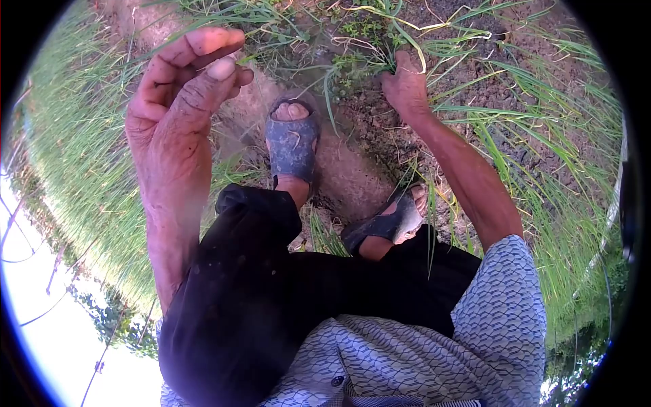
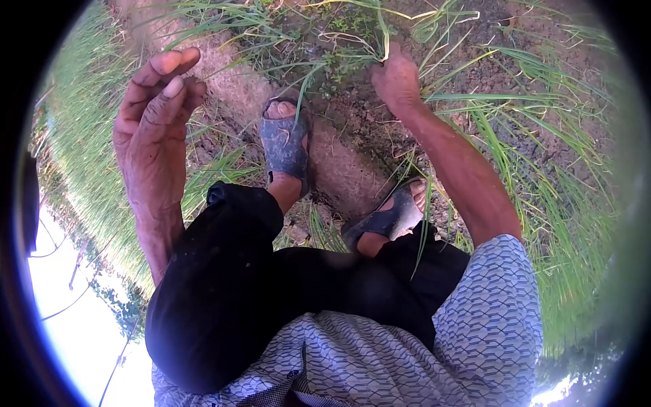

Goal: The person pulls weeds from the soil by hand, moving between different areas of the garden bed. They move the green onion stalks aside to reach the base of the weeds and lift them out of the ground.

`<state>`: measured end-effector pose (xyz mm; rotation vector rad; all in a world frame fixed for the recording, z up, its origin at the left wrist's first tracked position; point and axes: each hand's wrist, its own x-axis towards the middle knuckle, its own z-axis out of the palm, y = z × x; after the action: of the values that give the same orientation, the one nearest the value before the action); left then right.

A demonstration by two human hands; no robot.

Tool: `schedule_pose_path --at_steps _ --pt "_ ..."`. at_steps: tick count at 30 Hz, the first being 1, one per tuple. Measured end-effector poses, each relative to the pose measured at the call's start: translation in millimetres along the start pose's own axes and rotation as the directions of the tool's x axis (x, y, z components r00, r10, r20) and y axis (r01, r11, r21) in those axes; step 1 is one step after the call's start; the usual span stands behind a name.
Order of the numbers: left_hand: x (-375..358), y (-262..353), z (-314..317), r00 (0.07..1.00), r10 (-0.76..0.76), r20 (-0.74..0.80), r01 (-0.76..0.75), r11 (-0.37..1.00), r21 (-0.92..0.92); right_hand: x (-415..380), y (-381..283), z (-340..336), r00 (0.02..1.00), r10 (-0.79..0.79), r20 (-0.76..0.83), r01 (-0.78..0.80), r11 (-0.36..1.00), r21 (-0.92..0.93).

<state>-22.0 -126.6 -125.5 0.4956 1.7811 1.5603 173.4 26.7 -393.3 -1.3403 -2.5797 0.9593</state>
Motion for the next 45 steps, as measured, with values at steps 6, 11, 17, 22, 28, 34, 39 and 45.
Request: schedule_pose_path --at_steps 6,11,17,22,28,34,39,45 --pt "0 1 1 1.000 -0.007 -0.025 0.007 1.000 0.020 -1 29 13 0.998 -0.067 0.006 0.064 0.980 0.190" --pt "0 0 2 1.000 -0.002 -0.006 0.002 0.999 0.034 -4 8 -9 0.990 0.028 0.138 -0.042 0.994 0.098" --pt "1 0 4 1.000 0.002 0.017 -0.003 1.000 0.020 -3 -14 -4 0.994 0.107 0.029 -0.104 0.989 -0.104" --pt "0 -2 2 1.000 -0.004 0.012 0.003 0.999 0.054 -4 4 10 0.998 0.070 -0.007 -0.071 0.994 -0.081" --pt "0 -3 1 1.000 0.008 0.016 -0.008 0.999 0.036 1 13 18 0.999 0.025 -0.031 -0.029 0.989 -0.148" --pt "0 -2 2 1.000 0.012 0.026 -0.013 0.999 0.037 9 13 14 0.997 0.051 0.052 -0.044 0.992 -0.118" --pt "-1 -4 -3 0.999 0.012 0.038 -0.014 0.998 0.060 14 43 34 0.993 -0.063 0.097 0.087 0.958 -0.272" --pt "0 -3 -4 0.999 0.004 0.052 -0.007 0.998 0.070 10 22 7 0.798 0.387 0.461 -0.596 0.618 0.513"
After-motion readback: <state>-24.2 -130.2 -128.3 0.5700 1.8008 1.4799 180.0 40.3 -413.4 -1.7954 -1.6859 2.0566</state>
